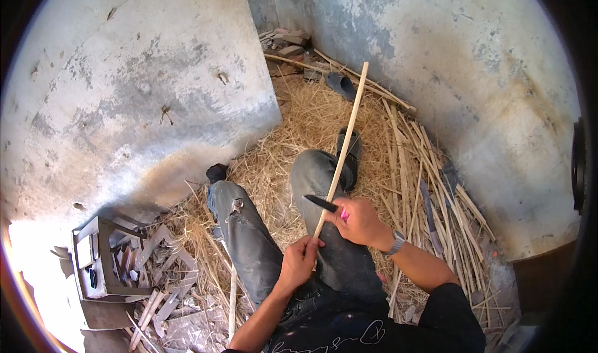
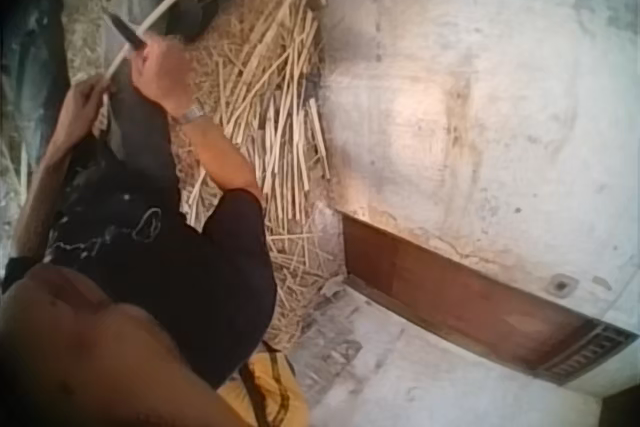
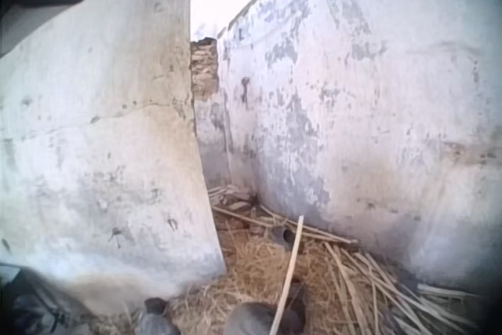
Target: The person holds and shaves a long wooden stick using a knife, scraping along its length by hand.
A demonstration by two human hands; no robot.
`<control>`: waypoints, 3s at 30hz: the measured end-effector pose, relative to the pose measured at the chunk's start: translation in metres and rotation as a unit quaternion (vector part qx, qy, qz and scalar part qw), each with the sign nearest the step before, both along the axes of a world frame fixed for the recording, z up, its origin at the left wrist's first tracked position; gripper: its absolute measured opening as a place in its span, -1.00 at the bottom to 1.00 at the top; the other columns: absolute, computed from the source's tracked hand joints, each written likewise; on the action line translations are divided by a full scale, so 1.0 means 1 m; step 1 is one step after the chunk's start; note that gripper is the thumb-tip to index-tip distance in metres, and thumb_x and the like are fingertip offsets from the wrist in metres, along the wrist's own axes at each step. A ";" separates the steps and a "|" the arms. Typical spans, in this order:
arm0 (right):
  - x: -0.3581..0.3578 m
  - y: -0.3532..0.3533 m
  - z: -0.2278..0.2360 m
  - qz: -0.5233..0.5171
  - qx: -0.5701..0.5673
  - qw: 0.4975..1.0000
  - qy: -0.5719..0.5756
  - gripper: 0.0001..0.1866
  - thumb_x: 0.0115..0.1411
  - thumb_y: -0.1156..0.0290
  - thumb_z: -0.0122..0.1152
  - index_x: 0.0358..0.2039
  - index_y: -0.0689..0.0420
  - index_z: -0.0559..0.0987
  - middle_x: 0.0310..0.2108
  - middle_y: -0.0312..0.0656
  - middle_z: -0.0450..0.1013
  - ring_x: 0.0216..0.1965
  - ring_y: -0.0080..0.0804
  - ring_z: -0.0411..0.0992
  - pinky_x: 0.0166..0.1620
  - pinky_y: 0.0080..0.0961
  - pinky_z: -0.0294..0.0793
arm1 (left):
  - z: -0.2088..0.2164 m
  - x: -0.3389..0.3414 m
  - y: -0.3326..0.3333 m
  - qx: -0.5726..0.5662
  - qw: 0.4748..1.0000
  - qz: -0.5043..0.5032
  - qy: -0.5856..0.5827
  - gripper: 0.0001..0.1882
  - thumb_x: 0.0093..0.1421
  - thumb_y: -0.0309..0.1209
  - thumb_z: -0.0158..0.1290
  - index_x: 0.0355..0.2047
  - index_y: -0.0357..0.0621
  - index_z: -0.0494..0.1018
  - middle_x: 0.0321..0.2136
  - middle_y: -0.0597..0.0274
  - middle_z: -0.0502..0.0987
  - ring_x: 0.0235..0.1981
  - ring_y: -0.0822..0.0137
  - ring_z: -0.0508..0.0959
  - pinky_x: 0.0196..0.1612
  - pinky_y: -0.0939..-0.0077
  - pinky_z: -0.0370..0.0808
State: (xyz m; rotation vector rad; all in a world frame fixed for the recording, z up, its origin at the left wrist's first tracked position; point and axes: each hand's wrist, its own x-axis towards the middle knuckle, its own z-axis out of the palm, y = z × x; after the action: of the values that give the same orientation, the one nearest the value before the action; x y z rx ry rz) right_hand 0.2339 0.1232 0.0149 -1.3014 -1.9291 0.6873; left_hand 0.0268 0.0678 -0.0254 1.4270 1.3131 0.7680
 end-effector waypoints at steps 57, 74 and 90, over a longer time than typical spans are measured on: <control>0.037 0.085 -0.022 -0.069 0.221 0.972 -0.036 -0.57 0.24 0.63 0.23 0.12 0.09 0.64 -0.54 -0.05 0.53 -0.63 -0.39 0.37 -0.50 -0.47 0.36 | 0.015 0.010 -0.006 0.098 0.993 0.030 0.051 -0.83 0.37 -0.45 0.07 -0.14 -0.24 0.35 -0.68 -0.02 0.47 -0.70 0.02 0.49 -0.56 0.21 0.37; 0.029 0.003 -0.028 0.026 -0.090 0.969 0.229 -0.59 0.31 0.57 0.21 0.15 0.01 0.63 -0.49 -0.27 0.61 -0.48 -0.68 0.48 -0.41 -0.61 0.44 | 0.016 0.017 0.013 0.123 0.991 0.047 0.037 -0.83 0.35 -0.46 0.11 -0.24 -0.25 0.34 -0.69 0.05 0.49 -0.69 0.37 0.45 -0.57 0.36 0.33; 0.015 0.042 -0.030 -0.068 0.194 0.978 0.033 -0.55 0.19 0.64 0.24 0.10 0.08 0.66 -0.55 -0.02 0.51 -0.61 -0.23 0.43 -0.49 -0.37 0.38 | 0.005 -0.004 -0.018 0.112 0.988 0.040 0.094 -0.83 0.33 -0.51 0.07 -0.18 -0.23 0.28 -0.60 -0.24 0.51 -0.49 -0.29 0.60 -0.50 -0.02 0.48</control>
State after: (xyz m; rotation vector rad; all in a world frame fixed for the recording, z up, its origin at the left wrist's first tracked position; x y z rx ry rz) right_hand 0.2489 0.1649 -0.0147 -1.1333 -1.7888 0.2620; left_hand 0.0224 0.0498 -0.0203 1.6664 1.4720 0.8714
